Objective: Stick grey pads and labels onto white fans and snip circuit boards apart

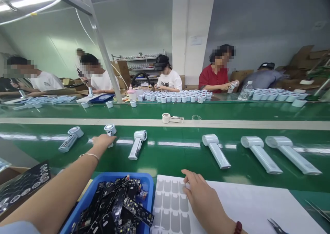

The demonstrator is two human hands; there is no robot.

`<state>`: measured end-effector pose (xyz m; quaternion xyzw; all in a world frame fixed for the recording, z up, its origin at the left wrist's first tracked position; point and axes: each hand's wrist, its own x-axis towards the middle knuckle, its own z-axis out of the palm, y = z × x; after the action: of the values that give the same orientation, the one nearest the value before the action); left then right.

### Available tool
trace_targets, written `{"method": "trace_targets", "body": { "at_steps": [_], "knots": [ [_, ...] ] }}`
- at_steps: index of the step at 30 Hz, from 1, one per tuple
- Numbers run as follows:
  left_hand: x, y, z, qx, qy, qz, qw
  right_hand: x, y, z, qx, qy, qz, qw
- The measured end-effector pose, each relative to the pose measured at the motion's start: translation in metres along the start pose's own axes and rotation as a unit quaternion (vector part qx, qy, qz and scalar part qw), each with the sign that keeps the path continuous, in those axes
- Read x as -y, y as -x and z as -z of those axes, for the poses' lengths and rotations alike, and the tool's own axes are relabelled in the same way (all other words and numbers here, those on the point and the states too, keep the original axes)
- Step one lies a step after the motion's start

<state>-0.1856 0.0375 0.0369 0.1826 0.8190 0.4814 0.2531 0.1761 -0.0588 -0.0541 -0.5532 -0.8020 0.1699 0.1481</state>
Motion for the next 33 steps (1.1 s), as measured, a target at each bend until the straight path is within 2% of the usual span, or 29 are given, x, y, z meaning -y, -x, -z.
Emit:
{"method": "trace_targets", "body": {
  "at_steps": [4,8,11,15,17,20,22,23,26,27,28,30,32,33],
  "knots": [
    [0.009,0.002,0.007,0.018,0.055,0.023,0.998,-0.006,0.000,-0.013,-0.071,0.008,0.032,0.997],
    [0.001,0.028,0.013,0.071,0.152,0.045,0.985,-0.005,0.003,-0.014,-0.089,-0.033,0.011,0.995],
    [-0.007,0.068,0.025,0.140,0.229,0.037,0.963,-0.002,0.001,-0.007,-0.084,-0.091,-0.010,0.992],
    [-0.006,0.137,0.054,0.219,0.273,-0.005,0.937,0.005,-0.003,0.007,-0.087,-0.224,-0.047,0.970],
    [0.004,0.171,0.070,0.246,0.266,-0.007,0.932,0.011,0.001,0.016,-0.092,-0.299,-0.057,0.948],
    [0.033,0.219,0.082,0.324,0.263,0.033,0.908,0.024,0.024,0.035,-0.089,-0.395,-0.053,0.913],
    [0.058,0.249,0.080,0.374,0.272,0.065,0.884,0.033,0.050,0.047,-0.083,-0.458,-0.049,0.884],
    [0.070,0.264,0.076,0.378,0.280,0.084,0.879,0.037,0.065,0.052,-0.082,-0.502,-0.048,0.860],
    [0.096,0.302,0.053,0.354,0.314,0.161,0.866,0.046,0.109,0.056,-0.095,-0.650,-0.056,0.752],
    [0.101,0.312,0.044,0.339,0.323,0.188,0.863,0.049,0.122,0.054,-0.102,-0.683,-0.060,0.721],
    [0.103,0.320,0.036,0.329,0.337,0.215,0.855,0.051,0.133,0.051,-0.106,-0.699,-0.063,0.704],
    [0.104,0.331,0.021,0.323,0.370,0.280,0.825,0.055,0.150,0.043,-0.108,-0.706,-0.066,0.697],
    [0.102,0.337,0.010,0.324,0.392,0.329,0.795,0.059,0.159,0.036,-0.104,-0.697,-0.066,0.706],
    [0.101,0.339,0.006,0.320,0.395,0.342,0.790,0.060,0.161,0.035,-0.103,-0.691,-0.069,0.712]
  ]
}}
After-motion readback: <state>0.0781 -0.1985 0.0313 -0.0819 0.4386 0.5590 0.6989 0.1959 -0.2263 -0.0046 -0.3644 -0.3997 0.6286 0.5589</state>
